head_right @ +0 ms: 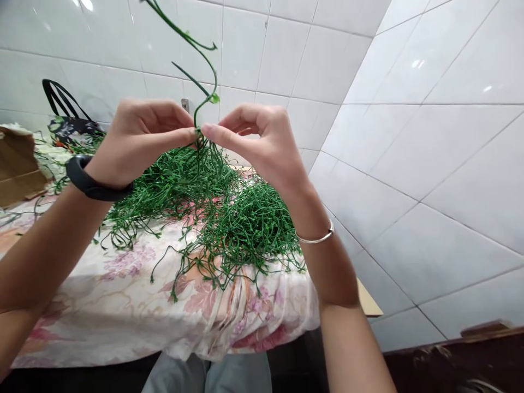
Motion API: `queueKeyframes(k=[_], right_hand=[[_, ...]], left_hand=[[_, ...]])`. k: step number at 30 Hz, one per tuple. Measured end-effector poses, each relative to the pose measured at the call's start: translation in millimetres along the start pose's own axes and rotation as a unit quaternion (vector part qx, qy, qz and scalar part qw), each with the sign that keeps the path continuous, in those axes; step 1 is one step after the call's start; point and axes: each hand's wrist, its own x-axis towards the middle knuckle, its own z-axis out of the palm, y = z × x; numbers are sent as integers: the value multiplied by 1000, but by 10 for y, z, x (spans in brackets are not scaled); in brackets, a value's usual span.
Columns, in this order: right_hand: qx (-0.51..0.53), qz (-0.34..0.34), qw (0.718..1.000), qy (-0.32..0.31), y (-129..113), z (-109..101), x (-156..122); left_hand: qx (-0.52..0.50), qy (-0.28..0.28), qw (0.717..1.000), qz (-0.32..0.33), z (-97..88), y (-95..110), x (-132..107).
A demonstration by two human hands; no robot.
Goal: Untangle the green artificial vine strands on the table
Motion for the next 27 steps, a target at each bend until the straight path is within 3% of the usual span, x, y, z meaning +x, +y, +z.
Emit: queueKeyframes(k=[10,14,27], right_hand=[[58,28,994,-83,-43,-57,-24],[55,33,991,-117,-48,-85,-27],[21,-6,991,-131,-90,-21,-32]], left_hand=[[-47,-51,998,-11,9,13,5],[-68,-44,997,10,-2,32,12],[2,-104,995,-5,11,43,14]])
